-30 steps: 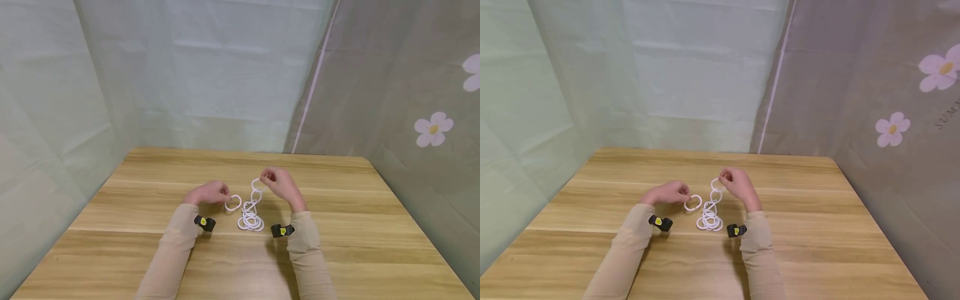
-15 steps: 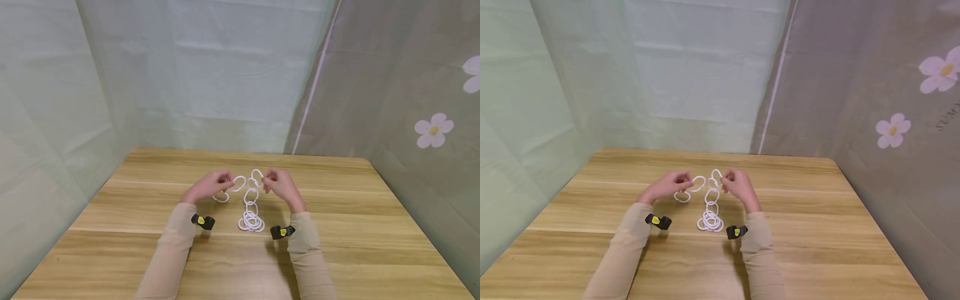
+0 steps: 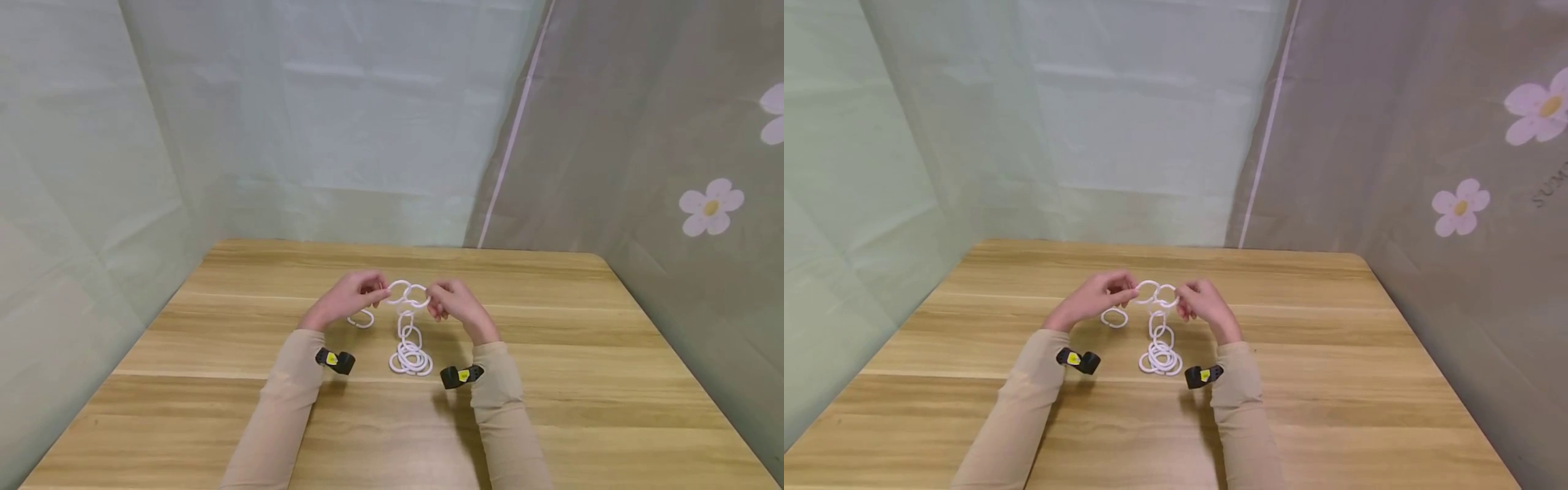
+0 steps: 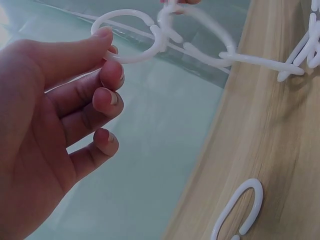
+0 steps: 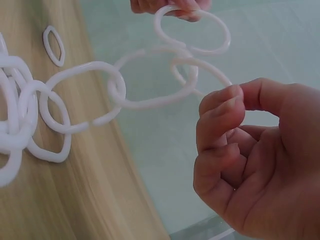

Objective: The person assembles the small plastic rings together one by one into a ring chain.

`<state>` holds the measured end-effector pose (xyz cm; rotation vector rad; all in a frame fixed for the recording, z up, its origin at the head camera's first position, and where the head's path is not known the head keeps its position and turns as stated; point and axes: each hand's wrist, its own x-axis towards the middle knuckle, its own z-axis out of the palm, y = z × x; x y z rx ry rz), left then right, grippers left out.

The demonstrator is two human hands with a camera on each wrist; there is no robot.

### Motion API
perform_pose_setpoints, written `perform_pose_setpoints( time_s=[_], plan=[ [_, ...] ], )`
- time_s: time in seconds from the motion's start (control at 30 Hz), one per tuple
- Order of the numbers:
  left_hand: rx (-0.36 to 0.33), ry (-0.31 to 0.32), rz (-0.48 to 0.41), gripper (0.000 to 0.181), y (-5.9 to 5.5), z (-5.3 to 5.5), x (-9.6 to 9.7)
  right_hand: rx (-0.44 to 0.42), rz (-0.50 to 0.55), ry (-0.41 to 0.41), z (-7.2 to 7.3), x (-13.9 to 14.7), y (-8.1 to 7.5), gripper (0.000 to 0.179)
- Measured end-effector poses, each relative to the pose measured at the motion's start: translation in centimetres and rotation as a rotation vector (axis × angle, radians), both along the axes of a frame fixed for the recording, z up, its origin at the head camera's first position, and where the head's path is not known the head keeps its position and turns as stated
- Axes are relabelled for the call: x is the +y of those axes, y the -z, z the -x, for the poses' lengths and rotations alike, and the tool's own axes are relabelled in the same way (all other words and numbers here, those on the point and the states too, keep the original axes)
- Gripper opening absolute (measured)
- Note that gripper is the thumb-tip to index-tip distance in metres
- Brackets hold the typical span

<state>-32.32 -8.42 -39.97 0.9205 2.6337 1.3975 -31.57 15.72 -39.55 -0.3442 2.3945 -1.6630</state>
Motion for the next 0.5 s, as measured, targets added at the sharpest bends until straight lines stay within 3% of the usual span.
perform_pose_setpoints(
  time_s=[0.5],
  plan=[
    [0.0,-0.006,0.0,0.013,-0.32,-0.07,0.13,-0.078,0.191,-0.115,0.45,0.0,0.4,0.016]
  ],
)
